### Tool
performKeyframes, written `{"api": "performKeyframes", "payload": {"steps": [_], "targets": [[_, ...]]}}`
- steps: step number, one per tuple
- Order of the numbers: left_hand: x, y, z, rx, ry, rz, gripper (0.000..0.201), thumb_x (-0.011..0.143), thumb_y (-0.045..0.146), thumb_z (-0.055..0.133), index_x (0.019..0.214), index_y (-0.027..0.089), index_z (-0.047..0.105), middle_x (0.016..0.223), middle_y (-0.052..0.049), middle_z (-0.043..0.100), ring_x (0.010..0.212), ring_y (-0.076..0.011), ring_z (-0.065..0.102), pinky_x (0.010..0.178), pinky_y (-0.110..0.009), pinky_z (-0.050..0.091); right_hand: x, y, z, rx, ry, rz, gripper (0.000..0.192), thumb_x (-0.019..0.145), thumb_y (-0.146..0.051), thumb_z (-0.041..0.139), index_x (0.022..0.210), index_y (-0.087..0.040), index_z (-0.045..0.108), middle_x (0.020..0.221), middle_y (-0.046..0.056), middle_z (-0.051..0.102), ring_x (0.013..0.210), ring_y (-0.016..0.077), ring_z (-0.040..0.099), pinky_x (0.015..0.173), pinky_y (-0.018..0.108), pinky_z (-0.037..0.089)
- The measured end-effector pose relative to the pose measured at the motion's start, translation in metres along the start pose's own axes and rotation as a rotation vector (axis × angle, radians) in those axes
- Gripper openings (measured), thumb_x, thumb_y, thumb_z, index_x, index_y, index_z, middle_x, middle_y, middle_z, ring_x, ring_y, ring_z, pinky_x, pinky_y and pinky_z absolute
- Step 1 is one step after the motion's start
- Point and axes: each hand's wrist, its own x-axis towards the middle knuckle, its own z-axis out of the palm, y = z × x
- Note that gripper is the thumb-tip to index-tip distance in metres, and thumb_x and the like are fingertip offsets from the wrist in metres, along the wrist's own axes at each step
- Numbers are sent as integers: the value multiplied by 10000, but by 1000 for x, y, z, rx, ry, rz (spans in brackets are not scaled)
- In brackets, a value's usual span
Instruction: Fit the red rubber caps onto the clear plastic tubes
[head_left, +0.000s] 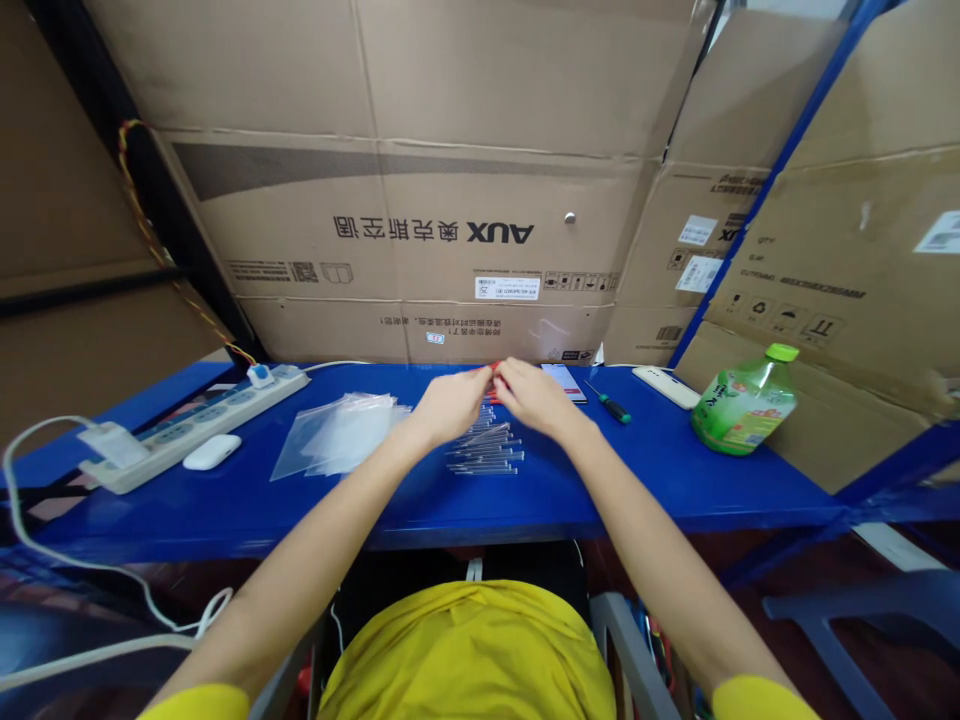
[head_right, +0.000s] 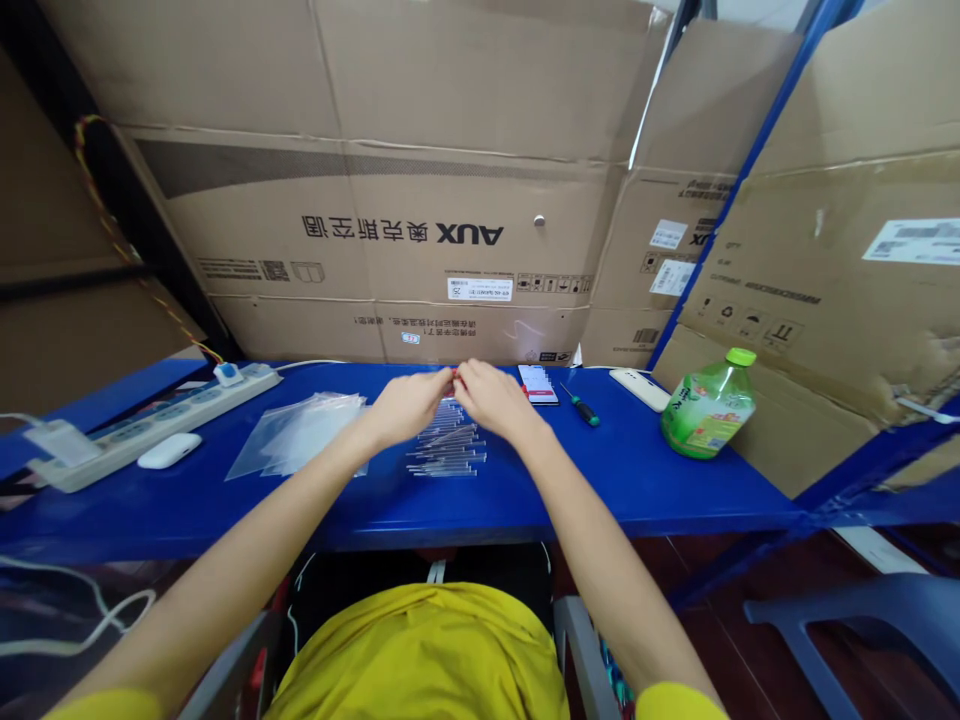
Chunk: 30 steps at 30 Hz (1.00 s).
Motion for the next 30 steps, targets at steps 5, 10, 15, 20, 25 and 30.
{"api": "performKeyframes", "payload": {"steps": [5,10,15,20,25,30], "targets": [[61,-21,-5,78,103,0,267,1079,294,383,1175,179,603,1199,-136,733,1087,-279,710,884,-346,516,47,40,-1,-103,-24,60,246,1086,-299,393,1128,-178,604,1132,145,680,1008,259,634,902,354,467],[66,-36,28,60,70,-19,282,1040,179,398,1221,164,613,1204,-145,721,1078,-254,703,909,-332,507,50,43,28,-131,-93,105,249,1083,-297,388,1138,-187,604,1152,131,696,984,256,656,835,338,458],[59,-39,42,64,88,-36,259,1049,219,410,1187,171,625,1158,-138,742,1037,-264,713,872,-331,503,47,37,43,-146,-88,130,225,1057,-265,399,1116,-186,602,1128,124,711,942,256,663,783,335,440],[59,-37,40,99,106,-92,269,1064,262,396,1185,196,627,1126,-139,767,1022,-282,734,837,-341,493,49,37,51,-106,-40,152,228,1045,-248,379,1127,-193,585,1144,119,715,940,263,665,765,339,431],[59,-38,44,107,93,-99,289,1063,271,389,1206,201,631,1141,-143,771,1033,-284,737,834,-337,485,50,37,60,-47,-40,181,250,1045,-231,355,1146,-181,578,1174,140,724,982,277,663,800,348,436],[59,-44,47,103,95,-90,308,1066,286,377,1201,208,643,1135,-132,776,1032,-285,737,815,-330,477,52,38,64,7,-32,153,251,1034,-196,343,1120,-175,579,1161,147,732,1005,280,657,818,345,428]]}}
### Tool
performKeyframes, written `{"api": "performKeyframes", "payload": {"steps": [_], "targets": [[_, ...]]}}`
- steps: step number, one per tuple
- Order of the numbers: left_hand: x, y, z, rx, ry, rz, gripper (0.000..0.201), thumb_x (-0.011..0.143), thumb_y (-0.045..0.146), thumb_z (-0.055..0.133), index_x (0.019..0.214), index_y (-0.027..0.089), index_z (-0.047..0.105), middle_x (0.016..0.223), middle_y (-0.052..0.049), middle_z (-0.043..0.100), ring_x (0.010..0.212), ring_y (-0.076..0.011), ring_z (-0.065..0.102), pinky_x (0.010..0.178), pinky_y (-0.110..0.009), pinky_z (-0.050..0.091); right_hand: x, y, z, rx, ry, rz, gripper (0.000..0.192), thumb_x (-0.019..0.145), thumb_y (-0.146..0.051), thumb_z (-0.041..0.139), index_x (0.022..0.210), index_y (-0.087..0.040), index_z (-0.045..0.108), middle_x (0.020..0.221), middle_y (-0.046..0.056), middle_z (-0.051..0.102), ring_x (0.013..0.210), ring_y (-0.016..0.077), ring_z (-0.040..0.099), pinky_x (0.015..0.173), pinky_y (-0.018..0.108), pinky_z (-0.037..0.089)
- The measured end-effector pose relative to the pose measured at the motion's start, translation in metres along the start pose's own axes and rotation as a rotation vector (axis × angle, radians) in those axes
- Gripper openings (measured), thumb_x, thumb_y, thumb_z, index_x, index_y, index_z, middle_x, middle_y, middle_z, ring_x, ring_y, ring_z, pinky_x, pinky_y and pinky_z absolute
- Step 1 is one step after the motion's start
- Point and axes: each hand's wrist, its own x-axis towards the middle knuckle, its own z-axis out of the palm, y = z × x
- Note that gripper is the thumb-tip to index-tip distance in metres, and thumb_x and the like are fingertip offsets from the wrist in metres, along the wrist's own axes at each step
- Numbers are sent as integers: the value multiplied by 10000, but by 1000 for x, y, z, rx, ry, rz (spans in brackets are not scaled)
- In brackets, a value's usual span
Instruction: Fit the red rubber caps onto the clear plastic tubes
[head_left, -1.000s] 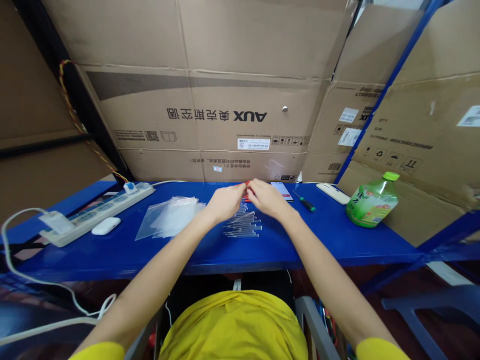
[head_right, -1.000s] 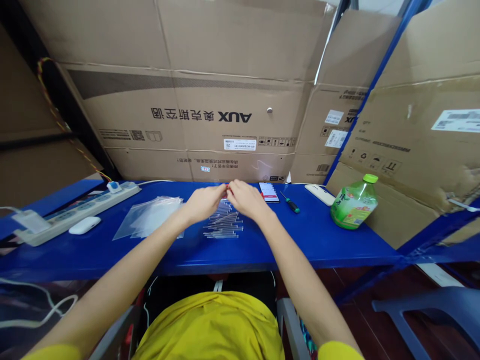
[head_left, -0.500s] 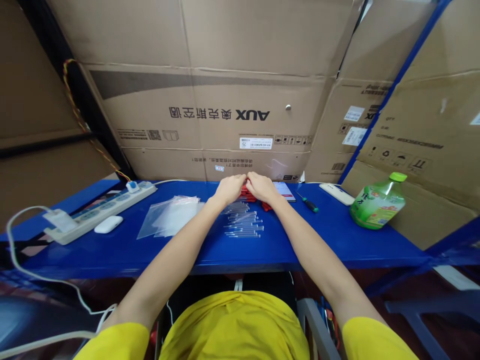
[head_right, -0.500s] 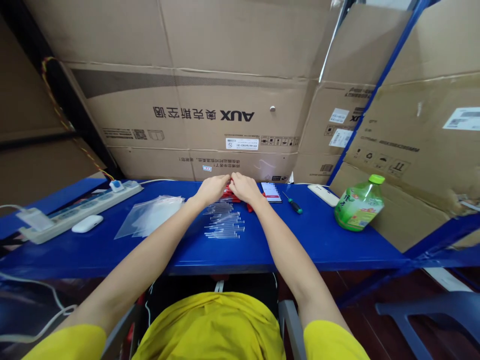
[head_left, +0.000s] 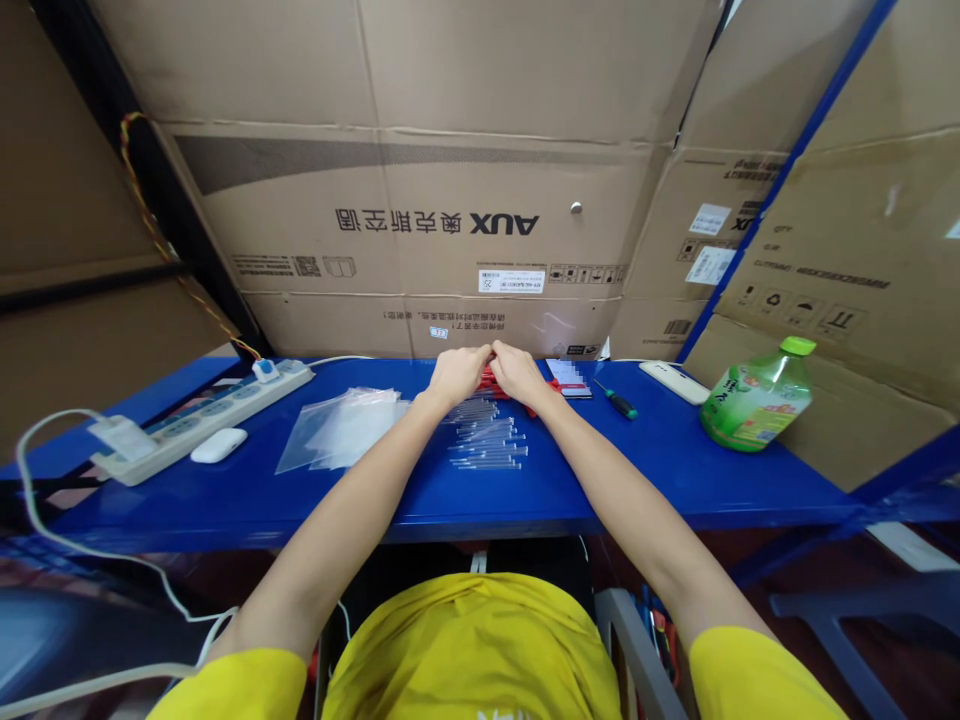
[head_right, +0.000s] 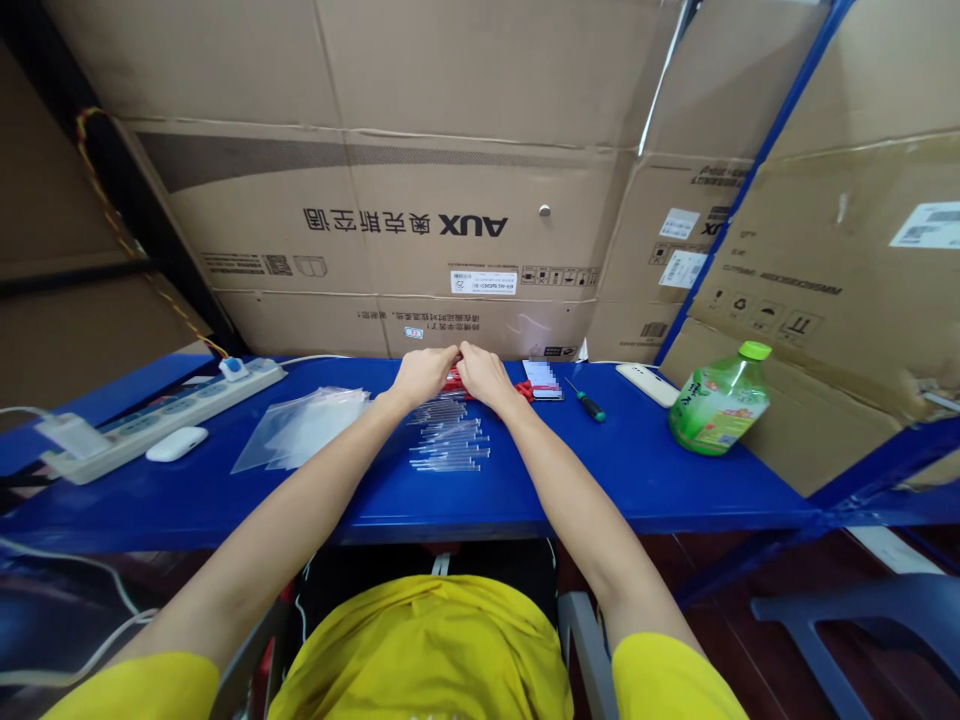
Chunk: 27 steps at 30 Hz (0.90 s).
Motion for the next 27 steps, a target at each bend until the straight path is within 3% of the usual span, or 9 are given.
{"api": "performKeyframes", "payload": {"steps": [15,20,23,27], "targets": [[-2,-14,6,-43,12,67,432,1092,395,291,1233,234,666,1069,-120,780,974,-279,729,796,-329,460,-3,6,0,38,-3,-83,241,1005,-163,351,1065,-169,585,1071,144,734,935,258,642,804,317,407],[-3,-13,5,-70,-3,49,447,1093,441,295,1133,225,685,1002,-114,770,935,-277,719,788,-323,450,-7,12,-2,162,17,-119,286,1049,-239,305,1006,-191,584,947,89,710,856,228,627,791,301,416],[-3,-10,4,-181,-33,3,422,1088,439,312,1050,221,671,947,-92,752,906,-254,697,783,-308,442,-13,15,-6,205,80,-122,254,1058,-319,378,1106,-187,590,1051,89,710,944,229,642,836,300,435],[-2,-9,6,-449,-2,-11,350,1083,404,326,996,216,608,874,-47,696,831,-208,637,754,-290,427,-19,15,-15,101,110,-94,261,1054,-377,472,1197,-204,605,1165,101,689,1048,243,645,887,305,442]]}}
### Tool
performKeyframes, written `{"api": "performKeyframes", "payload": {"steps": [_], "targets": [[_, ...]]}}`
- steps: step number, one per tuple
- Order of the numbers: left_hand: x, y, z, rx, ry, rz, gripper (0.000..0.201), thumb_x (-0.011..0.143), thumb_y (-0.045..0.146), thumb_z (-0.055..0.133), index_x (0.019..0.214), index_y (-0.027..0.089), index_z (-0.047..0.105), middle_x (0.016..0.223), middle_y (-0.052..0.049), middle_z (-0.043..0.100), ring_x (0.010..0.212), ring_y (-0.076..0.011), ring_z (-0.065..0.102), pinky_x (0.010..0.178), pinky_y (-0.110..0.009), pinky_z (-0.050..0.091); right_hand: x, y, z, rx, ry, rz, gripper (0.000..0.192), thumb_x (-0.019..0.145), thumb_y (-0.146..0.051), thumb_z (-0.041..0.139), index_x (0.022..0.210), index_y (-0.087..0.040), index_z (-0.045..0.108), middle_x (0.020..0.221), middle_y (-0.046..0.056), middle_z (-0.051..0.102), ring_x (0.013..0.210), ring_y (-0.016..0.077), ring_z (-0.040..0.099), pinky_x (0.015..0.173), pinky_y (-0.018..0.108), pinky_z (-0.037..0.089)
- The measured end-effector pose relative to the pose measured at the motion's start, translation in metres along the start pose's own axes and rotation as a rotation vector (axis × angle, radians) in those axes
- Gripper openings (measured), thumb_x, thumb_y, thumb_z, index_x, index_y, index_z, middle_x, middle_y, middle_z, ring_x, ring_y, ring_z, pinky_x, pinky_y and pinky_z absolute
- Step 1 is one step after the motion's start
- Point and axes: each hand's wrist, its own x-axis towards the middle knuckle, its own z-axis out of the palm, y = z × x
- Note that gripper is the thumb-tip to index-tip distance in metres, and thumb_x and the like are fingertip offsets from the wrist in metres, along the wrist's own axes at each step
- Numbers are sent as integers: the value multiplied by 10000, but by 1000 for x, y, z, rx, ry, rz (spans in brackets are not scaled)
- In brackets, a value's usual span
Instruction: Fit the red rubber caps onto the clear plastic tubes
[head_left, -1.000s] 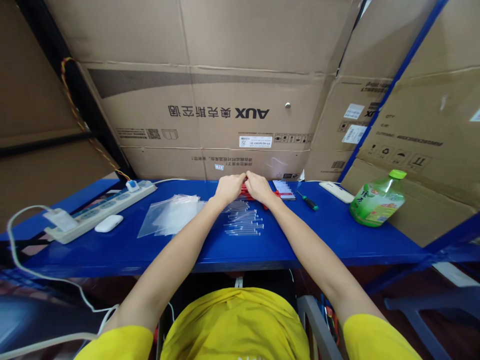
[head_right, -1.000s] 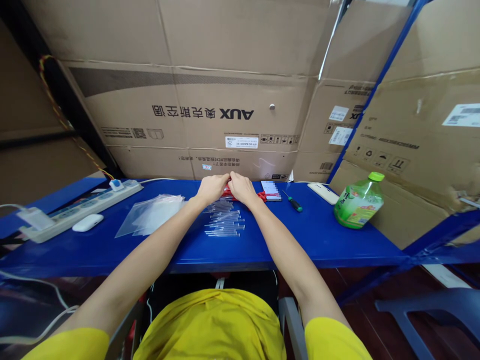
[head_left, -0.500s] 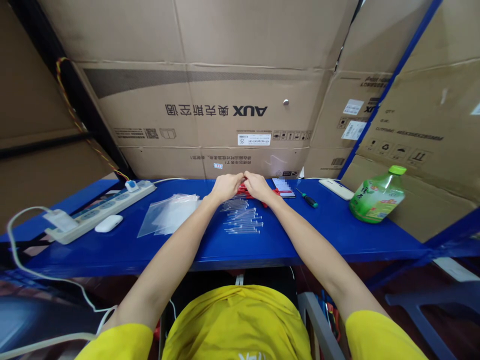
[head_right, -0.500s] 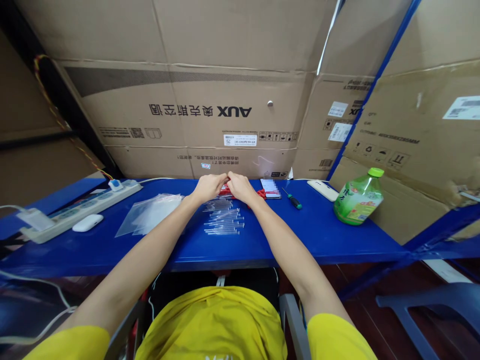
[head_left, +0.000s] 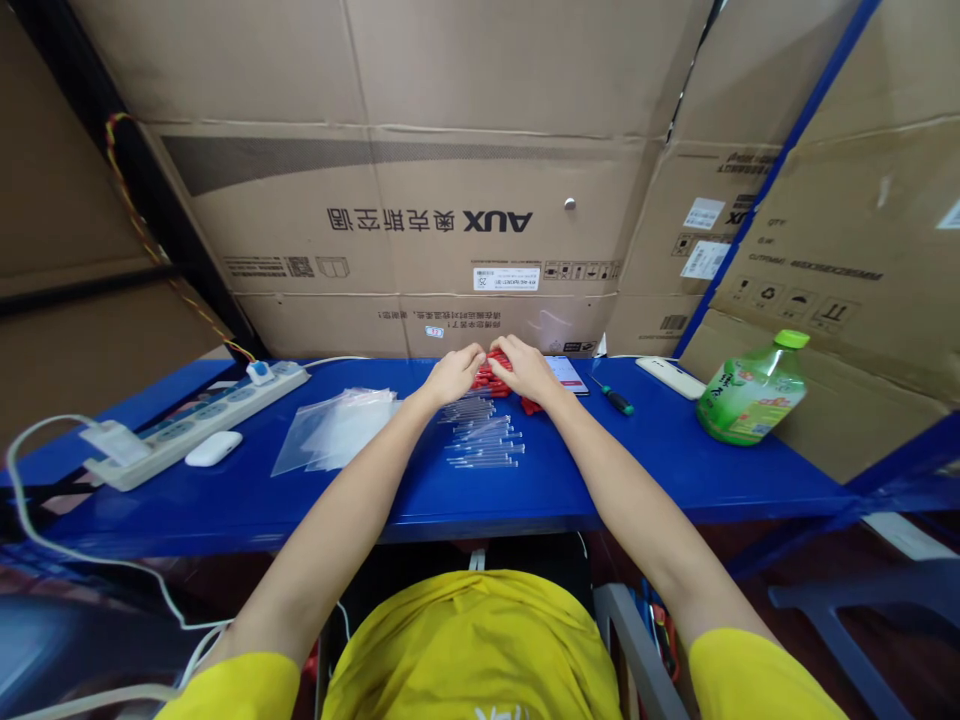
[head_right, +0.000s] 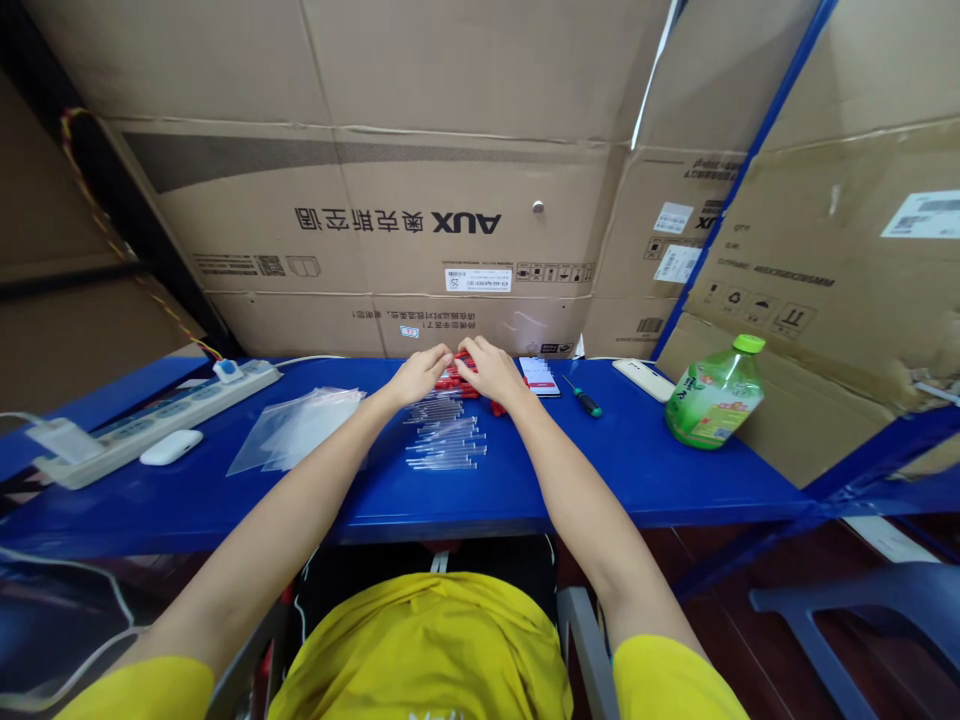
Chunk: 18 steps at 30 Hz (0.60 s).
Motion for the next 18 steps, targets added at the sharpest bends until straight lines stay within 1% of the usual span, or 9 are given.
{"api": "performKeyframes", "payload": {"steps": [3,6,11,15,18], "targets": [[1,-3,4,-139,0,14,327,1074,389,335,913,211,557,773,-14,617,742,-177,564,724,-280,410,0,-4,-2,-98,-37,-5,266,1075,-366,450,1203,-205,618,1153,103,684,1033,243,649,857,306,441],[2,-6,9,-200,-8,9,339,1069,380,326,832,213,503,717,2,553,689,-160,505,699,-278,387,0,-8,0,-185,-54,-3,262,1084,-363,443,1183,-199,621,1138,106,684,1009,243,646,789,305,426],[6,-9,17,-241,35,-12,329,1044,370,374,766,212,451,735,-7,558,705,-166,490,690,-292,365,1,-11,0,-270,-69,-15,278,1091,-390,432,1149,-190,617,1133,108,683,1010,241,633,715,301,387],[8,-9,18,-279,42,-23,347,1035,347,379,724,209,449,717,-17,576,693,-172,489,672,-299,354,0,-12,-2,-282,-88,-34,289,1099,-381,408,1149,-184,614,1154,116,679,1022,235,621,717,298,378],[9,-8,16,-234,31,-37,364,1030,335,395,699,205,476,685,-17,584,666,-173,484,656,-303,340,0,-14,-1,-286,-109,-38,282,1094,-349,398,1132,-173,615,1147,122,682,1011,233,618,735,301,379]]}}
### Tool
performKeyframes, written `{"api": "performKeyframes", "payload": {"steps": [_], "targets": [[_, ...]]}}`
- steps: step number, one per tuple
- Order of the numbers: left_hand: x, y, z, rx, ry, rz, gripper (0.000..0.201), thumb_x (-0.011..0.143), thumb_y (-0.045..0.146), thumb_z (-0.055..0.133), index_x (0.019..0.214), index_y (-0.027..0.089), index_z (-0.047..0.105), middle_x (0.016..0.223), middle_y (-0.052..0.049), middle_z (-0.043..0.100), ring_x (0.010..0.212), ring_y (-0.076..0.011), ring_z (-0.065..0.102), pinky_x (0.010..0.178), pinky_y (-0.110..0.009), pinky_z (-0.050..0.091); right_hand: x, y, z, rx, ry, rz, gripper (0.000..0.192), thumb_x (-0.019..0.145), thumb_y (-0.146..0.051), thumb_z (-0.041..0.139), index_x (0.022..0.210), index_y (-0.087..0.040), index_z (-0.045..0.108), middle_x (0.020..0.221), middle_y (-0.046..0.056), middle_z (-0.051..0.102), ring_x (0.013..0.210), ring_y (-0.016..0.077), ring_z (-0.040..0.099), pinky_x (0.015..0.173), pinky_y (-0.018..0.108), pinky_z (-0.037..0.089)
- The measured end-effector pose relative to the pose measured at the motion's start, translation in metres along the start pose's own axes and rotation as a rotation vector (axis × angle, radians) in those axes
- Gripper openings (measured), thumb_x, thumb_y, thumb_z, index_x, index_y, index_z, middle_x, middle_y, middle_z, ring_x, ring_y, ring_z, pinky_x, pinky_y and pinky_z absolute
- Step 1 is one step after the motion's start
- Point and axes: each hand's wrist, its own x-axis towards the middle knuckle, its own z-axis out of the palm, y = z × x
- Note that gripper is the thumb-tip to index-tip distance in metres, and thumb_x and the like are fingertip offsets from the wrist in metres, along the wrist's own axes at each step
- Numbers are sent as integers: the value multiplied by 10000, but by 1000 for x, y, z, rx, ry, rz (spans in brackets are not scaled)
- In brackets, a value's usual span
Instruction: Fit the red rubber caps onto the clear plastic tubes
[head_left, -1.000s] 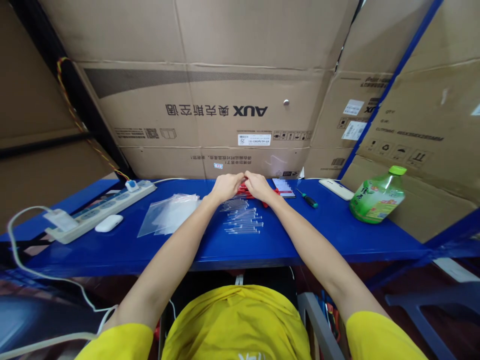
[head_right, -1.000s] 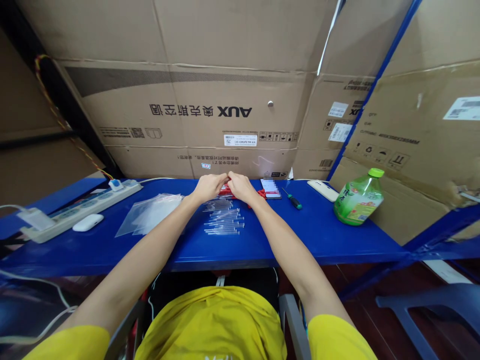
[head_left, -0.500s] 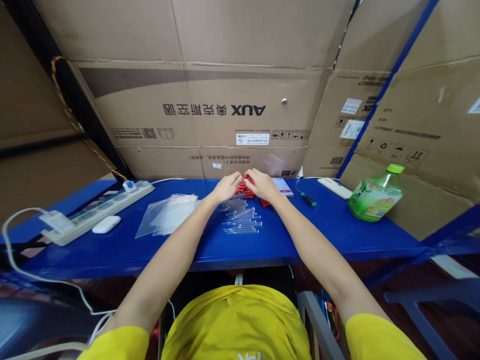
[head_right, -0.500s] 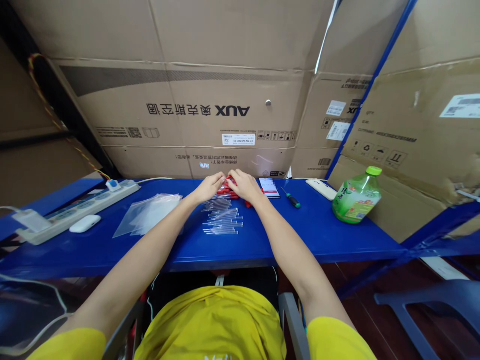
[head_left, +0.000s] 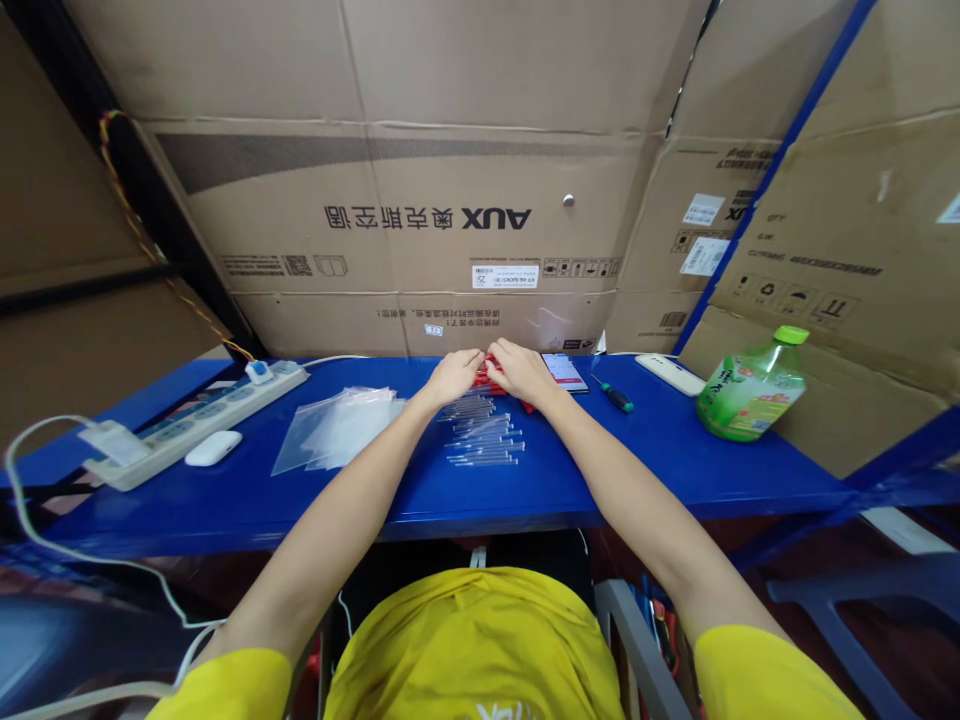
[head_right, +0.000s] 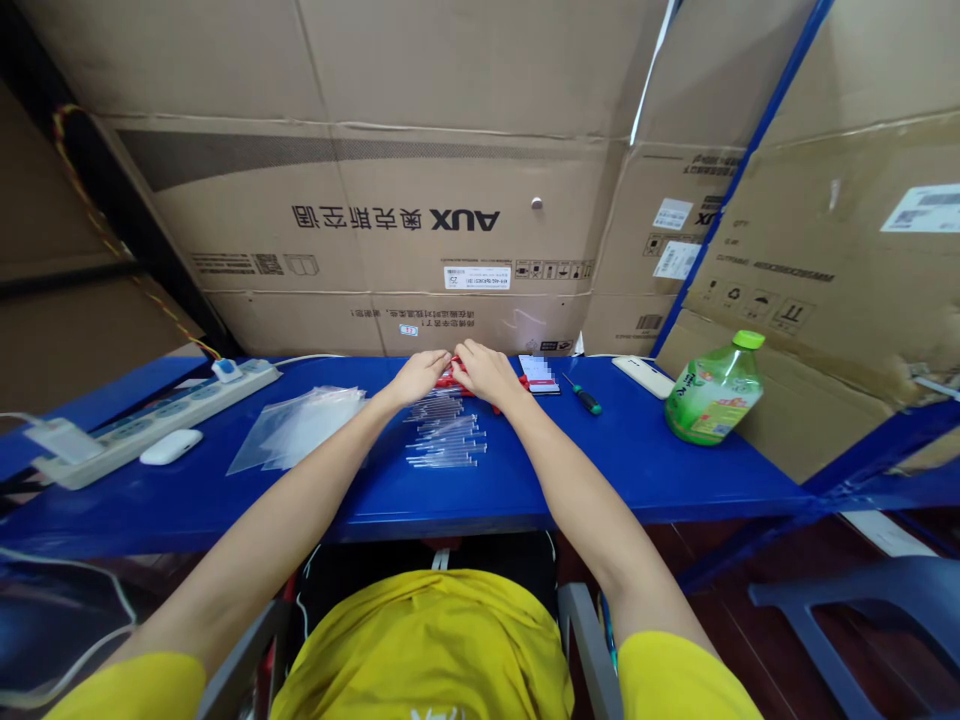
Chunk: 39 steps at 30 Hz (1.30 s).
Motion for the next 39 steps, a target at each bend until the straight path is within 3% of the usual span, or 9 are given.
{"api": "performKeyframes", "payload": {"steps": [7,14,26,30,35,39], "targets": [[0,5,-1,10,-8,9,356,1015,330,397,701,200,503,691,-15,597,679,-173,487,677,-304,338,2,-6,4,-25,-30,82,254,1071,-313,396,1105,-178,608,1101,110,706,952,237,642,737,312,372],[-1,8,1,-10,-4,-4,350,998,308,391,671,206,460,670,-12,567,684,-171,480,701,-302,353,4,-11,2,-66,-72,120,252,1062,-279,390,1129,-167,605,1136,134,722,1018,253,665,777,317,393],[-2,1,3,-267,-83,-22,351,963,408,419,675,208,445,609,29,443,622,-143,393,650,-283,342,5,-10,2,-11,-59,120,266,1032,-273,408,1093,-184,651,1094,115,745,953,246,673,751,309,378],[-5,-1,-3,-125,-79,29,356,976,433,455,716,196,500,653,15,513,648,-151,449,670,-289,350,4,-11,5,14,-46,142,275,1052,-299,398,1089,-195,650,1086,103,751,929,241,677,741,312,375],[-9,-2,-9,143,-25,137,302,1055,413,395,953,215,598,779,-25,653,730,-202,580,698,-301,369,1,-4,5,81,4,132,294,1089,-378,388,1092,-203,624,1089,83,743,933,231,673,729,312,371],[-10,-1,-9,283,-20,129,352,1083,415,354,902,236,596,859,-62,697,800,-233,630,693,-308,356,-3,2,3,124,26,80,286,1093,-403,397,1145,-208,600,1123,73,725,974,229,656,748,304,377]]}}
